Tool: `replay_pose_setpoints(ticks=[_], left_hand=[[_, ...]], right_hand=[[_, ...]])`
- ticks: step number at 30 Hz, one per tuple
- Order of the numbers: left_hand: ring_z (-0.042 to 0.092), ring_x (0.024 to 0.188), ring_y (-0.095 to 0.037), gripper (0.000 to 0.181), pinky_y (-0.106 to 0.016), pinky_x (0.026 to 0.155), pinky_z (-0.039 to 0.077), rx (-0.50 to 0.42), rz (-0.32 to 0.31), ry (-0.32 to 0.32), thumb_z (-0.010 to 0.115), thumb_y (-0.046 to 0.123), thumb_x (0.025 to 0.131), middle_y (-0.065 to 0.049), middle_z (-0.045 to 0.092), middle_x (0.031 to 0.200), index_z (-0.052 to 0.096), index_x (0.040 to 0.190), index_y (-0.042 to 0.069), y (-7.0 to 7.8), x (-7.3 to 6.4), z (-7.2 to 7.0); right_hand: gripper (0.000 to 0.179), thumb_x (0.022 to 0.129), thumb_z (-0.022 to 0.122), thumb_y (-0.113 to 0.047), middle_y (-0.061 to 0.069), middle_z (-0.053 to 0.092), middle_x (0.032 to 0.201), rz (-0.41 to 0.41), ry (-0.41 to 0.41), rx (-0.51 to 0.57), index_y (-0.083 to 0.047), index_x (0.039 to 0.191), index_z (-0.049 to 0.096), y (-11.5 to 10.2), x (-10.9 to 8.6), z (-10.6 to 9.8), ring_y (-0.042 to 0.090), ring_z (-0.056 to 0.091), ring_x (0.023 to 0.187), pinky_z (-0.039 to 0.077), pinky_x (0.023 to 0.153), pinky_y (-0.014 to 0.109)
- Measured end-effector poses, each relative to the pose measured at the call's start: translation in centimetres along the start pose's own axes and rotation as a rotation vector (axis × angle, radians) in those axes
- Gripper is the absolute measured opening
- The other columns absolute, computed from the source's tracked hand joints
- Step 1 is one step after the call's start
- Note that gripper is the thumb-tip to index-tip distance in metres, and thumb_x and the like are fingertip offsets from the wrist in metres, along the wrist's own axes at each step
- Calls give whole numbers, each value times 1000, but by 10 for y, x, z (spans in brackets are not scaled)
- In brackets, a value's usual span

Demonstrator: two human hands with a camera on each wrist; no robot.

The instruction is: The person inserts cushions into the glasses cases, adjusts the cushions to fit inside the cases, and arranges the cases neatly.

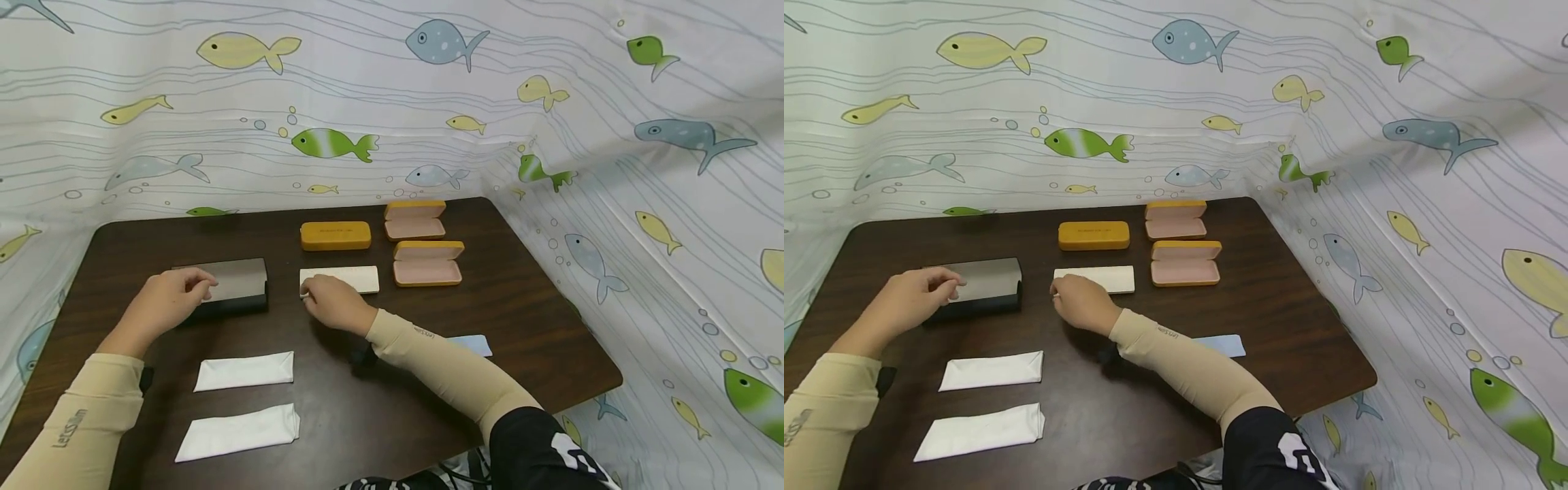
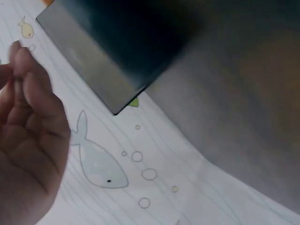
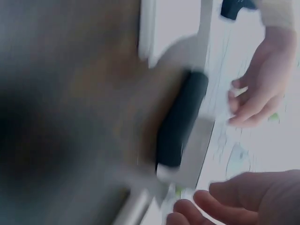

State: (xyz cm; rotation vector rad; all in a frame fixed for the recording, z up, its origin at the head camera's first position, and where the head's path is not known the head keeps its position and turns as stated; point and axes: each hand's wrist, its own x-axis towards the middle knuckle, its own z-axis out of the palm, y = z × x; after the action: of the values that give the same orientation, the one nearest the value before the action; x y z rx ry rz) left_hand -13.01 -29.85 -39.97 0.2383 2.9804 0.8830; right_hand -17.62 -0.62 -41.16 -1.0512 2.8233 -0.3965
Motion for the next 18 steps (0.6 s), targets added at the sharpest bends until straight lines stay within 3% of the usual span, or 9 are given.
replay_pose_setpoints(ticks=[7,12,18], left_hand=[[66,84,-31,22,-53,69,54,91,36,-179,64,17,100,-14,71,95,70,108,-2,-4,-27,18],[65,82,-26,21,-48,71,55,63,79,-257,70,13,95,-8,68,91,68,106,-5,1,-35,30],[55,73,-17,18,-37,64,49,59,73,-295,73,11,92,-3,60,84,67,102,-3,2,-42,37]], right_hand=[[35,101,66,-31,0,67,116,-49,-230,51,-9,128,66,-23,-13,18,9,63,99,50,82,19],[44,98,69,-36,2,66,122,-53,-271,-24,-9,132,64,-33,-15,25,11,63,105,51,85,20],[46,96,70,-42,-2,66,122,-67,-275,-66,-13,131,65,-43,-17,35,8,63,106,52,82,19]])
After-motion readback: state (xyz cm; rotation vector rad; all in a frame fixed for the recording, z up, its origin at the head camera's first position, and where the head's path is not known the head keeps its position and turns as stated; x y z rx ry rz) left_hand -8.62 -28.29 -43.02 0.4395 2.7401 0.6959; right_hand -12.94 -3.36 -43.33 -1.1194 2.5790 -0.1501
